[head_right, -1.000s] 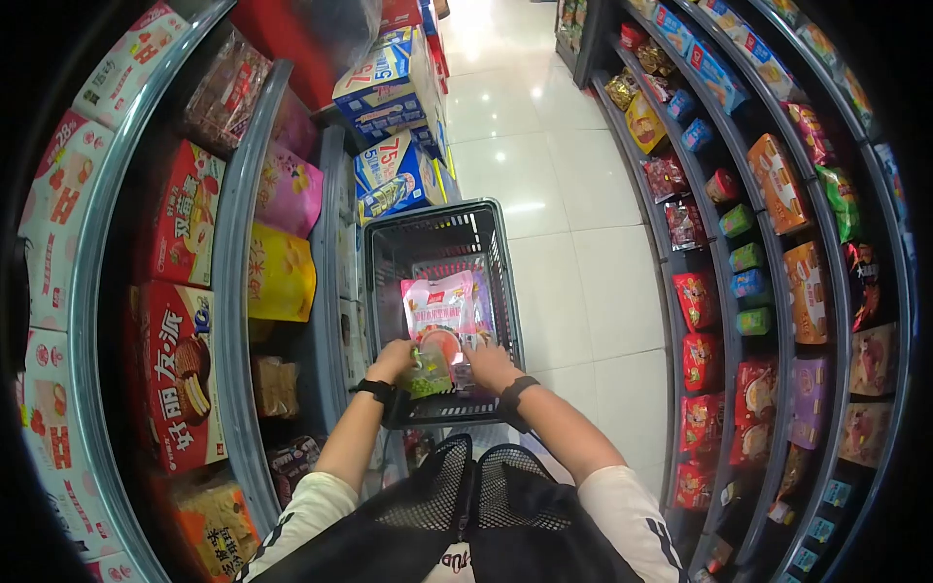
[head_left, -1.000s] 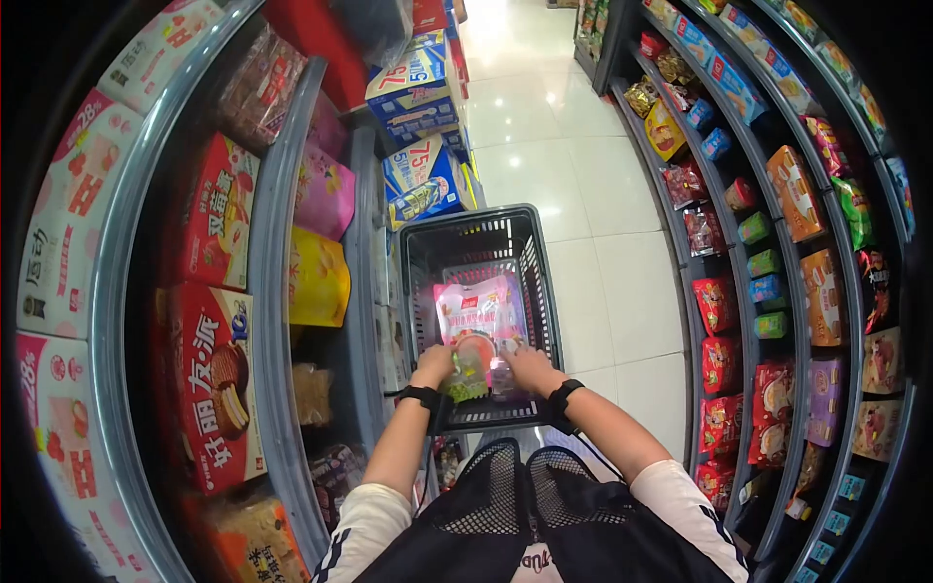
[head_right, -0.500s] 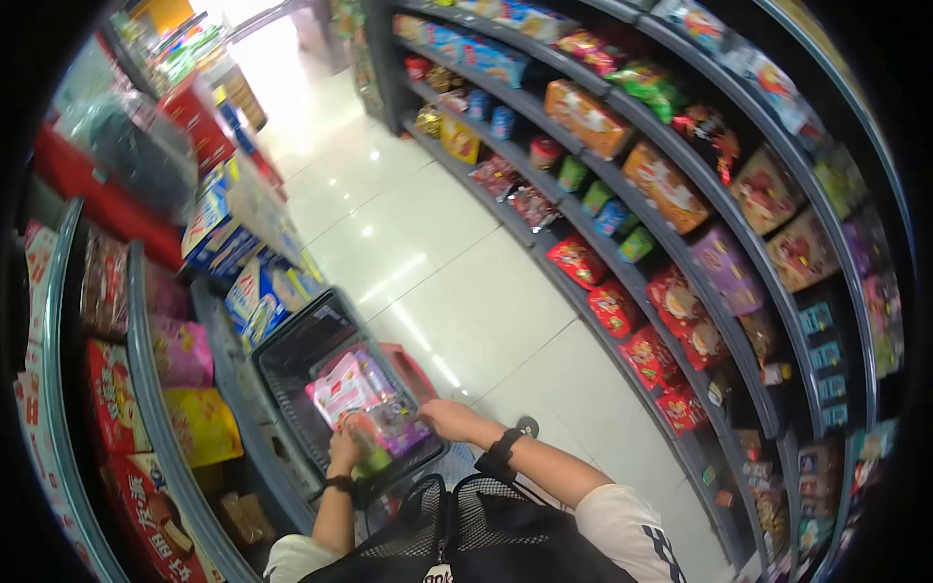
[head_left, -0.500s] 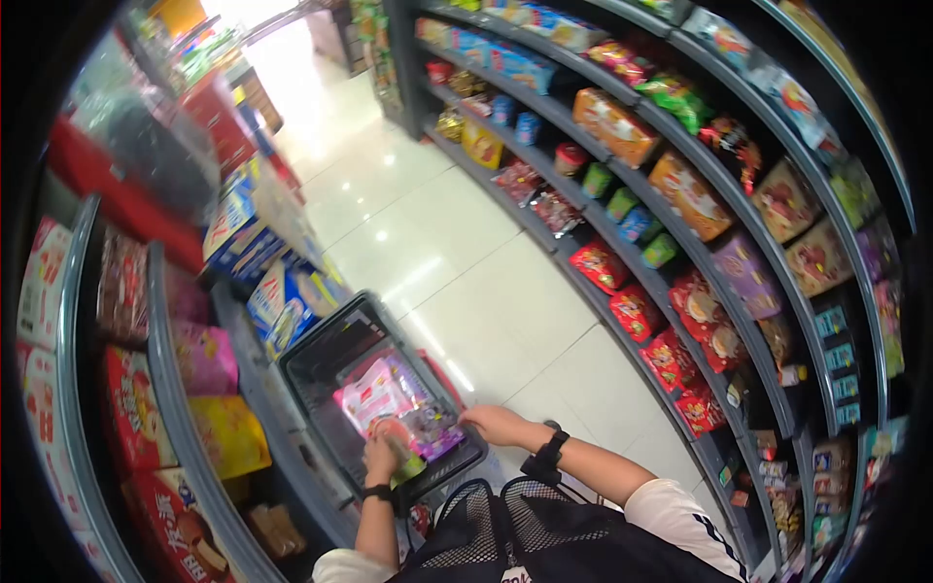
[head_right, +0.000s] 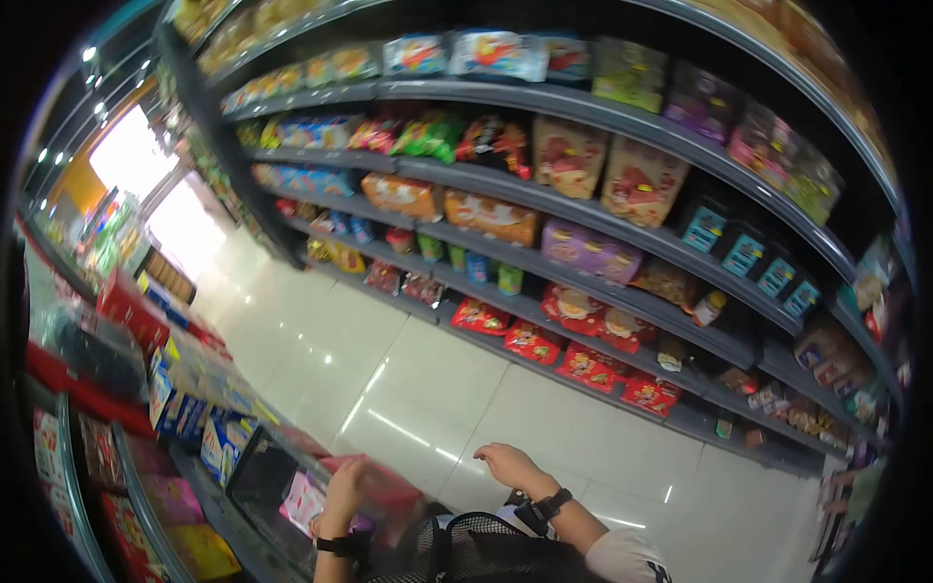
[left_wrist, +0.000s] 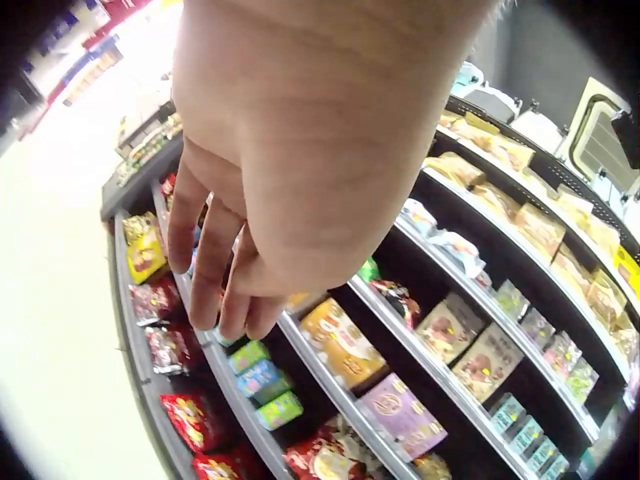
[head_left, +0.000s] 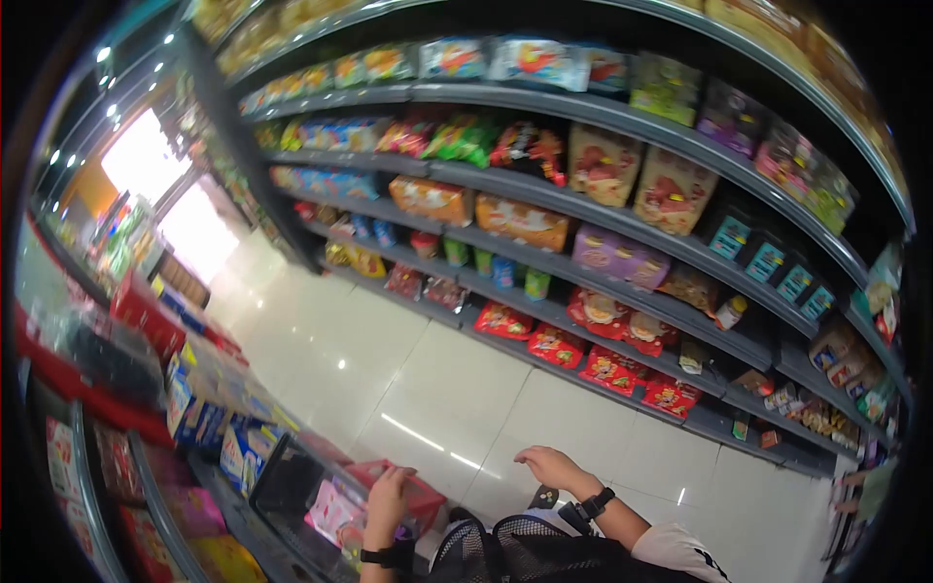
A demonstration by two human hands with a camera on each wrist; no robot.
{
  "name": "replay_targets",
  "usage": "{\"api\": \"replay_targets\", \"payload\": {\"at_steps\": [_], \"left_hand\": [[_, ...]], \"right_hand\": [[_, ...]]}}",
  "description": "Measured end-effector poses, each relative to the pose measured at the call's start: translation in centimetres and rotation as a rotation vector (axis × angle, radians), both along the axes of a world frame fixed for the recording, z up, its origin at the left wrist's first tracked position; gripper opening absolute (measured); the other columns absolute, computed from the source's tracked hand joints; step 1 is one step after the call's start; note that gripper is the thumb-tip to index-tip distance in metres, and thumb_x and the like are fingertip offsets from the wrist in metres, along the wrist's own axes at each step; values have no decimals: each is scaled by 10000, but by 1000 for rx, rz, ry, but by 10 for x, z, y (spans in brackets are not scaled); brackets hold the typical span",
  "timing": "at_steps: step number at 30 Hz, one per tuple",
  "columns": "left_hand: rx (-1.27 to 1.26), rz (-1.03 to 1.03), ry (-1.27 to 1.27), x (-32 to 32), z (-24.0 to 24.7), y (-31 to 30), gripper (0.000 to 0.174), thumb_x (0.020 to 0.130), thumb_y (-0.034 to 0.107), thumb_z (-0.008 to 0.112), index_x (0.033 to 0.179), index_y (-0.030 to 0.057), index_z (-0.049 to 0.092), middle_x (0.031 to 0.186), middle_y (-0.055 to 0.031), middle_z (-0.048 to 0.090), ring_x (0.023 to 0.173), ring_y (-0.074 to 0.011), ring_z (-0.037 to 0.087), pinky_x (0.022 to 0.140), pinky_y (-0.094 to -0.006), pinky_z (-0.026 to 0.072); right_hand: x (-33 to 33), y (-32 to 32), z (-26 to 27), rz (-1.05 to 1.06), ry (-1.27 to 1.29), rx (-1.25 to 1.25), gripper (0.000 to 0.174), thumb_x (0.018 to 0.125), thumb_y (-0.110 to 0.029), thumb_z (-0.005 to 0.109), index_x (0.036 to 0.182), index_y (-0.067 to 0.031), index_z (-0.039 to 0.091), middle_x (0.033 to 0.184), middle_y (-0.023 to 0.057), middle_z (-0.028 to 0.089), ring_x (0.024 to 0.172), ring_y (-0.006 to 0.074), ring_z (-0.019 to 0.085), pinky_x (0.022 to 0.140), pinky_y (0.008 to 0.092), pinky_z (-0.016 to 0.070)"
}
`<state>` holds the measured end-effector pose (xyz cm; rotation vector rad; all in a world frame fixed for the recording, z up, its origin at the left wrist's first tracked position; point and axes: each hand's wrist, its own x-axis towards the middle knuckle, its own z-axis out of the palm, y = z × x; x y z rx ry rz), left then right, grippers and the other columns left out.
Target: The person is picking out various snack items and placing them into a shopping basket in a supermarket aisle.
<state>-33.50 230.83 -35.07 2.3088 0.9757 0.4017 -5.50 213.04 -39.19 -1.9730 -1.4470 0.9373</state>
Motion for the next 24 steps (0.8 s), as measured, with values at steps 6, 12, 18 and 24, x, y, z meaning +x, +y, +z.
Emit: {"api": "replay_targets", "payload": {"at_steps": [6,12,18,24], "left_hand": [[-29,-368,14,149,17,-30,210,835,53,489,968,65,651,941,-136,646,846,-334,624,745,-412,507],[-142,-591,115,245,37,-58,225,867,88,494,1028,68,649,1026,-142,640,967,-331,597,838,-400,479],[-124,-743,49,310,46,-71,203,879,95,493,1008,79,649,1006,-125,649,957,-317,605,832,-393,482],[-32,-723,-123,375,56,-64,171,853,78,524,970,60,648,945,-125,651,887,-333,616,764,-408,504]], "right_hand": [[97,-90,11,-244,-53,87,223,894,-75,463,1059,-47,611,1034,139,634,995,305,595,869,383,474],[152,-175,30,-581,-26,152,208,892,-77,485,1052,-41,612,1032,131,644,977,297,608,836,372,486],[169,-209,37,-819,63,232,190,894,-77,518,1052,-37,615,990,125,665,936,260,645,793,341,503],[199,-193,50,-896,122,323,211,891,-61,544,1094,-34,595,964,124,669,923,228,654,792,322,502]]}}
